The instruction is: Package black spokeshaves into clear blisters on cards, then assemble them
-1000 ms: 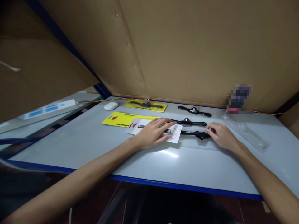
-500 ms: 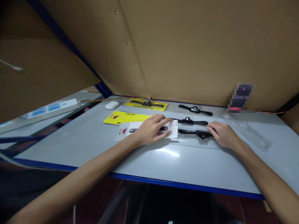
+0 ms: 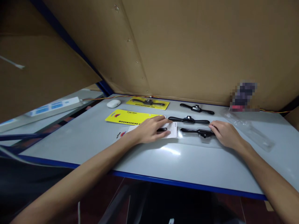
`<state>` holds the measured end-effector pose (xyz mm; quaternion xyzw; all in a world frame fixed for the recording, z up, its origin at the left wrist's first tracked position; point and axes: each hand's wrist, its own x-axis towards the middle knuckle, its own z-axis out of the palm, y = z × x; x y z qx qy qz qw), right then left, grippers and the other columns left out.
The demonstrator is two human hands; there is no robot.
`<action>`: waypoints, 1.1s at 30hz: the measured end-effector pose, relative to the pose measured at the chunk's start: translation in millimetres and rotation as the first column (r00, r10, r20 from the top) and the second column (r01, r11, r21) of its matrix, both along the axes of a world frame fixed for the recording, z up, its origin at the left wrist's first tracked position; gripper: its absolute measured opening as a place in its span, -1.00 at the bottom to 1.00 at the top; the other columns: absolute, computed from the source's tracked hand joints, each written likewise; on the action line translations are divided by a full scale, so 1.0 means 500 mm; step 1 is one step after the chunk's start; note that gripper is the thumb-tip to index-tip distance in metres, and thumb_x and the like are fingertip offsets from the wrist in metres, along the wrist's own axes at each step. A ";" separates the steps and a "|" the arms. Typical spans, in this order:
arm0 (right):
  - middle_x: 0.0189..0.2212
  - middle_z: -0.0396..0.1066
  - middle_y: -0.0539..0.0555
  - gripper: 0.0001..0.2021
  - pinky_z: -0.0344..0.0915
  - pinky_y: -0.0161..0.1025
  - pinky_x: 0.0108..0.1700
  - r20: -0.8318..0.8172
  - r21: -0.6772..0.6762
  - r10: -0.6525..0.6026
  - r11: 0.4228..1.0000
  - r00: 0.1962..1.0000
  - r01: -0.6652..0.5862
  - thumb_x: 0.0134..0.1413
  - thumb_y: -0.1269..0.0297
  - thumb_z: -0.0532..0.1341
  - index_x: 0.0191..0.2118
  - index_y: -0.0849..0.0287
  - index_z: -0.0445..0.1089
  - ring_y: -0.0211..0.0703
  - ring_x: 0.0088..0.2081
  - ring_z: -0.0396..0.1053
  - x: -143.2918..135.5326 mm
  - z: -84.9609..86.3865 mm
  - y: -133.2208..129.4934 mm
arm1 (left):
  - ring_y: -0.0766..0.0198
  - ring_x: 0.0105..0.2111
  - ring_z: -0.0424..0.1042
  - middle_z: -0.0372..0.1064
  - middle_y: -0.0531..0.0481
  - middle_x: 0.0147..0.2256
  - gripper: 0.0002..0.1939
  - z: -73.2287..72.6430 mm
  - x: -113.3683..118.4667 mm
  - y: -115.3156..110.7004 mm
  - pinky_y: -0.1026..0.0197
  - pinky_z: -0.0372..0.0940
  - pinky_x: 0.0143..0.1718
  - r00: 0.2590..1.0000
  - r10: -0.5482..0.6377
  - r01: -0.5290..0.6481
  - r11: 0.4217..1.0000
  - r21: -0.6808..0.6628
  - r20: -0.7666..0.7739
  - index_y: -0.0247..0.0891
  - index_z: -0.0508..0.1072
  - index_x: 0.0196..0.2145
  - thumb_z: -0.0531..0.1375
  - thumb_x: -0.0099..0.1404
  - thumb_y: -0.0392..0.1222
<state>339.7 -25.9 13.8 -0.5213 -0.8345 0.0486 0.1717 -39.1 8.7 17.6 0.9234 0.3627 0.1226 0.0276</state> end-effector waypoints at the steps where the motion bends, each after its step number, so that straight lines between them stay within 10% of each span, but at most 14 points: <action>1: -0.19 0.61 0.15 -0.61 0.31 -0.07 -0.14 -0.003 0.002 0.004 1.000 1.000 -0.004 0.50 0.08 -0.05 -0.18 0.09 0.47 0.05 -0.20 0.52 0.000 0.000 0.000 | 0.01 -0.15 0.48 0.46 -0.22 -0.09 -0.42 0.000 0.000 0.000 0.03 0.37 -0.19 1.000 -0.007 0.007 1.000 0.001 0.007 -0.28 0.45 0.15 -0.02 0.51 0.21; 27: -0.29 0.58 0.13 -0.72 0.36 -0.14 -0.30 0.071 0.387 0.180 0.902 0.981 -0.193 0.52 0.25 0.05 -0.10 0.17 0.51 -0.07 -0.34 0.52 -0.070 -0.009 -0.042 | -0.01 -0.08 0.38 0.40 -0.22 -0.02 -0.34 -0.027 0.051 -0.028 -0.06 0.34 -0.03 0.980 -0.200 0.191 0.951 0.244 0.014 -0.24 0.31 0.28 -0.15 0.58 0.29; 33: -0.25 0.57 0.20 -0.66 0.41 -0.06 -0.22 -0.021 0.207 0.162 0.966 0.987 -0.154 0.49 0.17 0.03 -0.02 0.14 0.53 0.00 -0.30 0.51 -0.089 0.007 -0.051 | 0.01 -0.13 0.44 0.46 -0.15 -0.15 -0.41 -0.023 0.051 -0.027 0.00 0.33 -0.11 0.986 -0.167 0.162 0.964 0.211 0.009 -0.25 0.36 0.19 -0.07 0.56 0.26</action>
